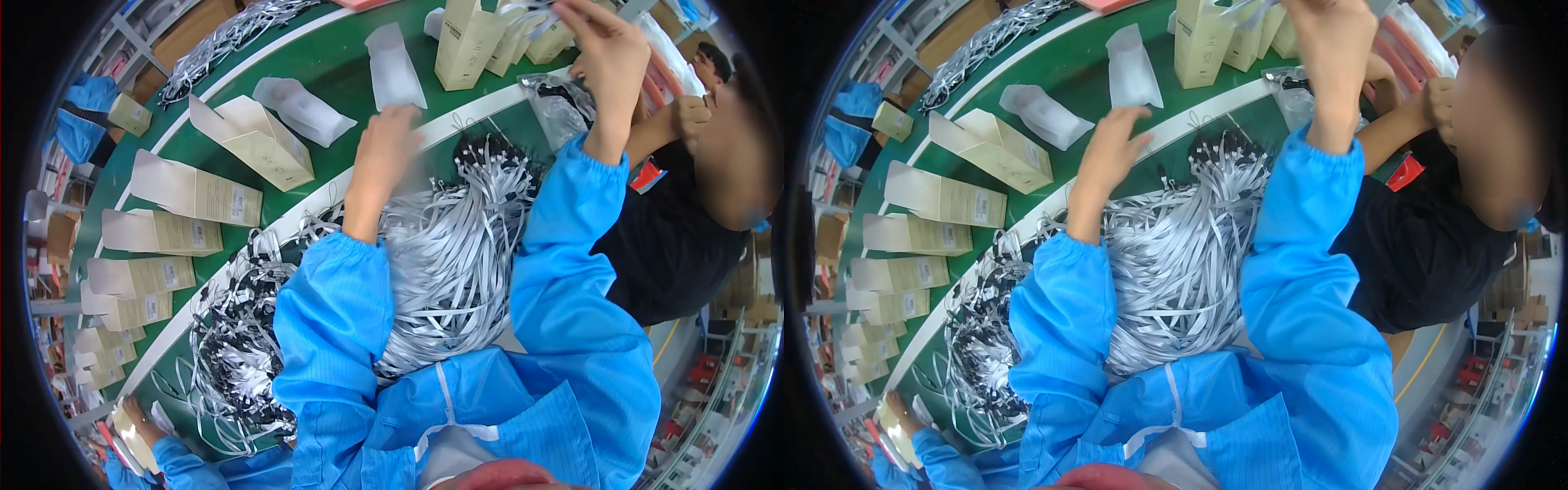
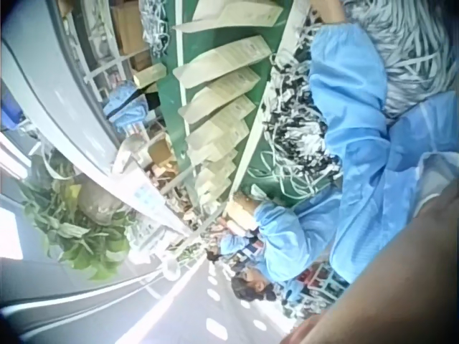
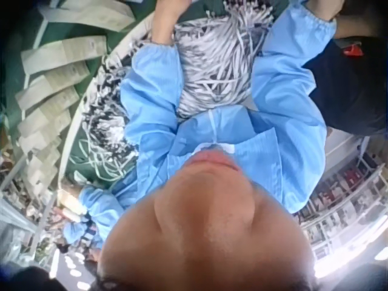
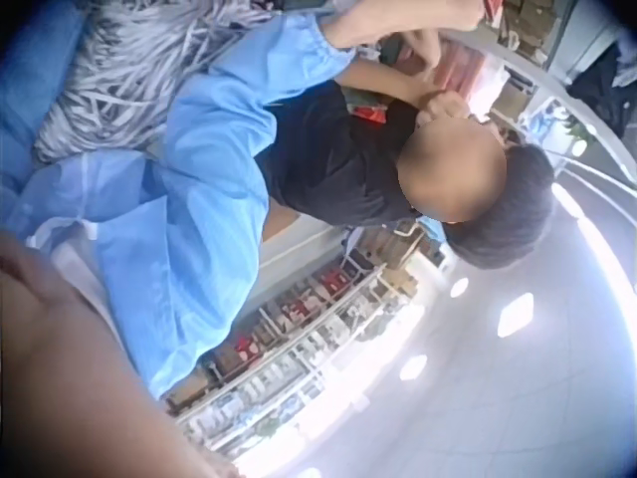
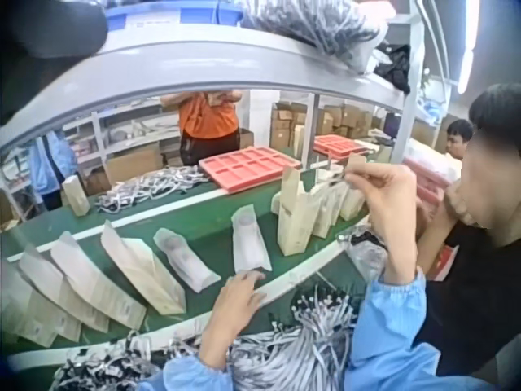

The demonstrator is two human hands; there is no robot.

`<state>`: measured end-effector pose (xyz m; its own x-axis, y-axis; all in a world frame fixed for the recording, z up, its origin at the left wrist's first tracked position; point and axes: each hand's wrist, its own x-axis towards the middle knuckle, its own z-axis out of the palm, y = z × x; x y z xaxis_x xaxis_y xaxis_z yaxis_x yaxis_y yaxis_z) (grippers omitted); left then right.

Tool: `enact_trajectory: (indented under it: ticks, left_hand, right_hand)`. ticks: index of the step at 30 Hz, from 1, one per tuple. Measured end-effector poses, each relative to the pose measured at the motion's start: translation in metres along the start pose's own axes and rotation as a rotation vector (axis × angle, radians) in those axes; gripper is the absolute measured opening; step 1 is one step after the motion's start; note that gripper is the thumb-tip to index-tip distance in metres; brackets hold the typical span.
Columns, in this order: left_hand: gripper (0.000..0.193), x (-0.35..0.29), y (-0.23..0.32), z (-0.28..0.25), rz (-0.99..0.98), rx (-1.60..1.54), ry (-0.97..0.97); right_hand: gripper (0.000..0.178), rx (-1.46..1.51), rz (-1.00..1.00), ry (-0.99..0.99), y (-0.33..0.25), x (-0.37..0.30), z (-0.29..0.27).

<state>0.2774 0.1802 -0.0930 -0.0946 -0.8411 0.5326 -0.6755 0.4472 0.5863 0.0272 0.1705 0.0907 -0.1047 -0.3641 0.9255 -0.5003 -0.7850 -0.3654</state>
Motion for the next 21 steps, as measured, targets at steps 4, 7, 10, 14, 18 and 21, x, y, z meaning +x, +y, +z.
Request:
enact_trajectory:
  ticks: [4, 7, 10, 14, 18, 21]
  left_hand:
    - [0.023, -0.004, -0.001, 0.002, -0.012, 0.219, -0.198]
    - [0.019, -0.008, -0.006, -0.003, -0.008, 0.269, -0.224]
    - [0.014, -0.01, -0.017, -0.004, 0.077, 0.294, -0.185]
    - [0.01, -0.009, -0.009, -0.009, 0.151, 0.251, -0.255]
    - [0.008, -0.007, 0.004, -0.031, -0.045, -0.181, -0.219]
    - [0.012, -0.003, 0.03, -0.057, 0.031, -0.267, -0.096]
  right_hand:
    - [0.011, -0.324, -0.128, 0.012, 0.044, 0.048, -0.006]
    - [0.009, -0.407, -0.27, -0.004, 0.112, 0.082, 0.011]
    - [0.009, -0.423, -0.23, -0.087, 0.173, 0.085, 0.035]
    - [0.015, -0.567, -0.208, -0.262, 0.206, 0.075, 0.048]
    - [0.03, -0.523, 0.111, -0.224, 0.18, 0.068, 0.028]
    - [0.041, 0.296, -0.095, -0.119, 0.144, 0.044, -0.003]
